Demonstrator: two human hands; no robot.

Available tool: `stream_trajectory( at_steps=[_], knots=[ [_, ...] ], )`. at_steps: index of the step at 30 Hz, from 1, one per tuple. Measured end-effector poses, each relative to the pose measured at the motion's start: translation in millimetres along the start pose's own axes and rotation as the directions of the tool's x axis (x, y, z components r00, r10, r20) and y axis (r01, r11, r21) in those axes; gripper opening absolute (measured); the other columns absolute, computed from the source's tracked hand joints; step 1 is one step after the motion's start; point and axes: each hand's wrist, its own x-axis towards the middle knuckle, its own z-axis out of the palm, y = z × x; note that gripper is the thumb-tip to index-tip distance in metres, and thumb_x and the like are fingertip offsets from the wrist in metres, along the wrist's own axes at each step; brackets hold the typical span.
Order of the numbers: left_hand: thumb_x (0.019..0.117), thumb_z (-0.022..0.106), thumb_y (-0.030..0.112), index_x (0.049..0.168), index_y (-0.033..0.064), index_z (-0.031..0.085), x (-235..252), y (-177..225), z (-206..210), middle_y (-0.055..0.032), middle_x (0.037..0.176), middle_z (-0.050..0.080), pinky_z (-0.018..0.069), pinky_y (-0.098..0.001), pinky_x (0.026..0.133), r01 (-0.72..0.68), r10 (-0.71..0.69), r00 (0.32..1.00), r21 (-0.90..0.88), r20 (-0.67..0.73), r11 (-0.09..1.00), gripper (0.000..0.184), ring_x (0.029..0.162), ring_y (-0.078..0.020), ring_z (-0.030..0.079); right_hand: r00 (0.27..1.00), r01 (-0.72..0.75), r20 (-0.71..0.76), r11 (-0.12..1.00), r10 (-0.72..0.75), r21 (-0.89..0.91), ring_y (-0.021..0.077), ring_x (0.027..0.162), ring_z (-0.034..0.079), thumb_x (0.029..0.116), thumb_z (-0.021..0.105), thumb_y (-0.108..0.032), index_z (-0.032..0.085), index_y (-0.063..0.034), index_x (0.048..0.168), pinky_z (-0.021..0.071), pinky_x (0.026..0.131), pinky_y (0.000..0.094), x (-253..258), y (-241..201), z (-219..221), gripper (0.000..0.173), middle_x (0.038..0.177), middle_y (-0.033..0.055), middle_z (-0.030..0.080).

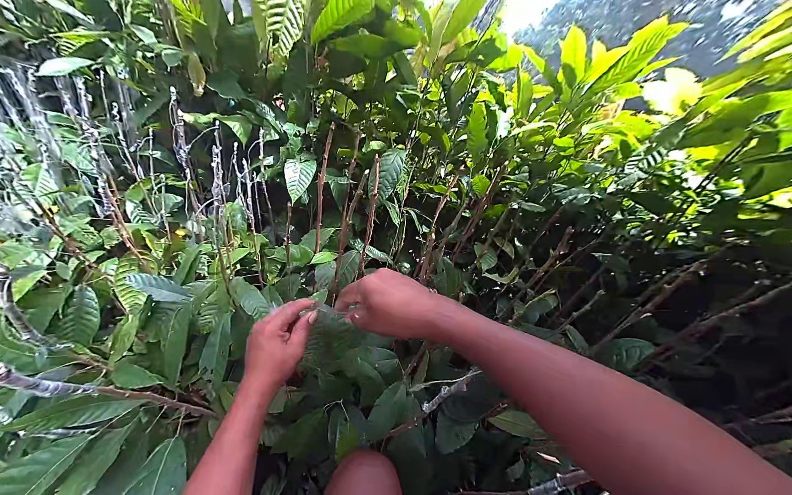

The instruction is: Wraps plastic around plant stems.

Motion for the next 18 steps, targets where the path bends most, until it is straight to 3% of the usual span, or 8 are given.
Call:
stream_trajectory(
  at_steps=[3,4,6,8,11,14,16,18],
  knots=[
    [0.1021,0.055,0.030,0.118,0.0122,0.076,-1.3,5.1,1.8,-0.0083,0.106,0.075,0.0564,-0.0466,0.083,0.044,-0.045,0.997,0.015,0.066,0.999,0.032,0.091,-0.0195,0.071,0.995,0.090,-0.067,0.944,-0.072,0.318,0.0061,0.063,0.055,0.1048,0.060,-0.018,0.069,-0.0087,0.120,0.0481,0.059,0.0249,-1.8,-8.6,-1.4,0.020,0.082,0.0022,0.063],
    [0.1024,0.056,0.030,0.117,0.0124,0.076,-2.1,8.4,5.5,-0.0095,0.105,0.074,0.0558,-0.0514,0.084,0.023,-0.025,0.993,0.014,0.111,1.000,0.031,0.093,-0.0231,0.071,0.993,0.089,-0.101,0.954,-0.062,0.286,0.0078,0.072,0.062,0.1048,0.059,-0.015,0.067,-0.0081,0.123,0.0539,0.066,0.0278,4.5,-7.8,-3.5,0.021,0.092,0.0035,0.069],
    [0.1039,0.054,0.031,0.118,0.0124,0.076,-5.7,11.0,9.4,-0.0076,0.105,0.074,0.0569,-0.0468,0.088,-0.035,0.034,0.986,0.001,0.164,0.999,0.032,0.096,-0.0204,0.071,0.993,0.014,-0.116,1.000,-0.011,0.020,0.0242,0.102,0.071,0.1014,0.059,-0.007,0.061,-0.0100,0.135,0.0569,0.089,0.0486,21.7,6.4,-2.6,0.033,0.116,0.0094,0.073],
    [0.1040,0.053,0.029,0.118,0.0100,0.076,-8.3,6.0,4.1,-0.0058,0.106,0.074,0.0563,-0.0360,0.091,-0.029,0.037,0.991,-0.062,0.132,0.998,0.033,0.097,-0.0131,0.070,0.993,-0.076,-0.103,0.981,0.058,-0.180,0.0383,0.105,0.069,0.0999,0.060,-0.009,0.060,-0.0083,0.132,0.0544,0.087,0.0609,30.9,16.8,16.2,0.032,0.111,0.0172,0.071],
    [0.1030,0.055,0.026,0.117,0.0074,0.074,-8.0,-2.0,-3.2,-0.0030,0.107,0.074,0.0559,-0.0240,0.086,0.050,-0.046,0.999,-0.162,0.026,0.986,0.030,0.092,-0.0039,0.068,0.997,-0.078,-0.044,0.960,0.068,-0.270,0.0440,0.109,0.067,0.1069,0.046,-0.009,0.060,0.0009,0.127,0.0535,0.088,0.0609,21.0,-7.7,37.2,0.026,0.114,0.0247,0.067],
    [0.1014,0.056,0.017,0.112,0.0050,0.076,-3.4,11.9,-1.1,-0.0064,0.108,0.075,0.0545,-0.0321,0.095,0.141,-0.137,0.990,-0.129,0.045,0.982,0.026,0.101,-0.0102,0.070,0.997,-0.058,0.022,0.936,0.070,-0.346,0.0458,0.109,0.065,0.1041,0.043,-0.001,0.062,0.0075,0.123,0.0538,0.085,0.0603,10.0,-55.2,38.6,0.028,0.123,0.0277,0.063],
    [0.1005,0.057,0.013,0.108,-0.0002,0.075,-1.4,29.8,3.7,-0.0145,0.104,0.073,0.0537,-0.0453,0.095,0.187,-0.170,0.971,-0.094,0.170,0.978,0.023,0.101,-0.0223,0.070,0.996,-0.054,-0.084,0.932,0.025,-0.359,0.0419,0.108,0.066,0.1022,0.053,-0.005,0.070,0.0008,0.116,0.0558,0.082,0.0580,14.3,-53.2,25.8,0.023,0.128,0.0219,0.063],
    [0.1019,0.059,0.016,0.115,0.0034,0.076,-6.5,29.1,8.4,-0.0120,0.104,0.073,0.0559,-0.0443,0.091,0.148,-0.116,0.970,-0.142,0.216,0.979,0.024,0.097,-0.0214,0.069,0.987,-0.070,-0.160,0.928,0.012,-0.365,0.0418,0.103,0.067,0.1020,0.060,-0.011,0.075,-0.0074,0.113,0.0569,0.078,0.0615,28.4,-19.1,16.6,0.019,0.133,0.0185,0.060]
  ],
)
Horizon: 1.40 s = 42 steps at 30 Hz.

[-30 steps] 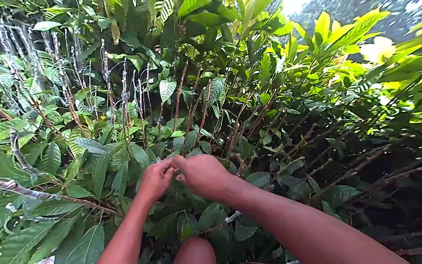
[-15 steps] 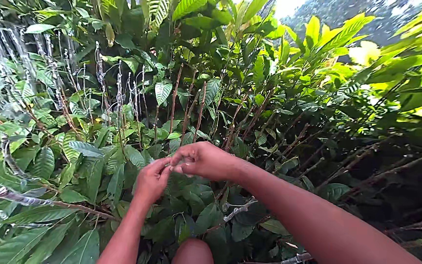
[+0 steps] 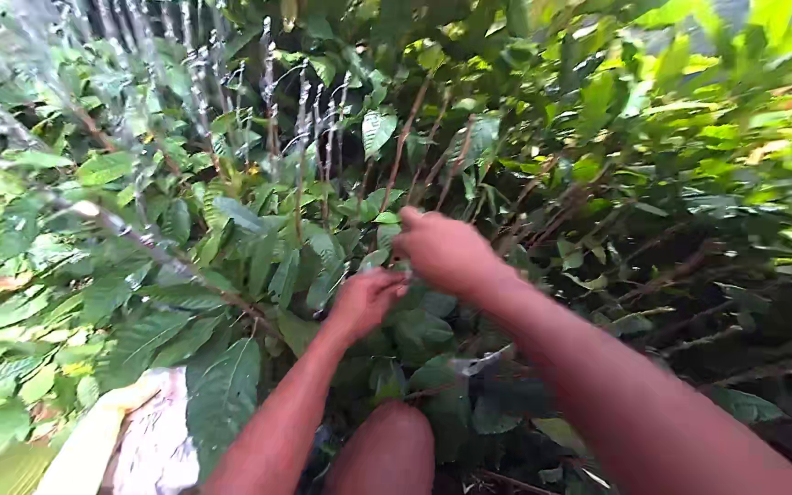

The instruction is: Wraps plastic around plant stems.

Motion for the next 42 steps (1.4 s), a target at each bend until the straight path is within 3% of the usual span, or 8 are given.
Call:
stream_trajectory(
  at_steps=[5,11,17,22,24,28,35,42],
  knots=[
    [0.0953,0.067,0.002,0.105,-0.0019,0.074,-6.0,-3.2,-11.0,-0.0132,0.096,0.073,0.0594,-0.0408,0.081,0.010,-0.039,0.971,-0.123,-0.234,0.992,0.013,0.085,-0.0193,0.070,0.982,0.166,-0.055,0.966,-0.180,-0.200,0.0434,0.080,0.069,0.0981,0.057,0.000,0.066,-0.0017,0.108,0.0550,0.058,0.0574,-18.7,-29.7,35.1,0.014,0.102,0.0219,0.064],
    [0.0971,0.069,0.008,0.104,-0.0029,0.074,-15.6,2.3,-2.0,-0.0125,0.094,0.074,0.0586,-0.0409,0.079,0.046,-0.096,0.981,-0.278,-0.168,0.959,0.014,0.083,-0.0184,0.070,0.961,0.265,-0.121,0.954,-0.249,0.141,0.0478,0.093,0.066,0.1019,0.063,-0.009,0.076,-0.0018,0.102,0.0497,0.075,0.0721,27.9,38.7,48.5,0.015,0.104,0.0248,0.067],
    [0.0977,0.068,0.009,0.106,-0.0030,0.073,-7.2,-6.6,-11.5,-0.0114,0.094,0.074,0.0580,-0.0381,0.079,0.050,-0.148,0.949,-0.332,-0.277,0.942,0.015,0.082,-0.0159,0.070,0.820,0.568,-0.039,0.821,-0.570,-0.057,0.0372,0.068,0.069,0.0868,0.065,0.006,0.068,-0.0029,0.089,0.0542,0.051,0.0540,-50.3,-70.3,74.5,0.009,0.083,0.0159,0.067],
    [0.0922,0.073,0.005,0.123,-0.0025,0.065,-29.4,-14.4,-0.7,-0.0089,0.088,0.068,0.0527,-0.0301,0.061,-0.036,-0.008,0.992,-0.336,-0.129,0.941,0.033,0.066,-0.0123,0.058,0.946,0.127,-0.325,0.917,0.003,0.378,0.0331,0.093,0.066,0.1011,0.063,-0.017,0.075,-0.0045,0.107,0.0545,0.081,0.0555,11.1,-14.7,26.5,0.019,0.101,0.0159,0.067],
    [0.0912,0.072,0.005,0.140,0.0030,0.056,-34.9,-26.5,-4.0,-0.0043,0.087,0.068,0.0514,-0.0267,0.061,-0.052,-0.032,0.983,-0.434,-0.183,0.899,0.051,0.066,-0.0082,0.057,0.981,-0.072,-0.058,0.635,0.182,0.769,0.0128,0.073,0.059,0.0982,0.069,-0.017,0.074,-0.0058,0.099,0.0509,0.065,0.0335,13.7,-2.8,47.5,0.012,0.086,0.0043,0.066],
    [0.0909,0.071,0.002,0.101,-0.0015,0.073,-39.7,-32.3,-4.7,-0.0026,0.095,0.072,0.0569,-0.0238,0.073,-0.149,-0.028,0.938,-0.475,-0.346,0.868,0.011,0.079,-0.0039,0.064,0.975,-0.223,0.216,0.223,0.056,0.949,0.0063,0.067,0.060,0.1045,0.059,-0.014,0.066,-0.0040,0.097,0.0520,0.062,0.0205,-1.1,-6.5,75.6,0.014,0.080,0.0015,0.064],
    [0.0927,0.071,0.005,0.098,-0.0004,0.074,-27.6,-11.7,7.4,-0.0041,0.088,0.064,0.0510,-0.0227,0.061,-0.036,-0.126,0.948,-0.491,-0.293,0.870,0.008,0.069,-0.0059,0.057,0.921,-0.062,-0.215,0.667,0.324,0.742,0.0266,0.083,0.066,0.1004,0.065,-0.018,0.065,0.0000,0.114,0.0550,0.076,0.0505,-7.4,-10.9,86.9,0.022,0.098,0.0154,0.068],
    [0.0941,0.069,0.000,0.103,-0.0061,0.071,-24.9,-2.7,-0.5,-0.0118,0.092,0.066,0.0523,-0.0253,0.060,0.060,-0.193,0.962,-0.545,-0.191,0.837,0.011,0.066,-0.0098,0.058,0.809,0.312,-0.546,0.946,-0.217,0.086,0.0451,0.081,0.068,0.1047,0.050,-0.014,0.071,0.0037,0.104,0.0533,0.064,0.0624,-21.9,13.0,95.3,0.027,0.097,0.0257,0.068]
  ],
)
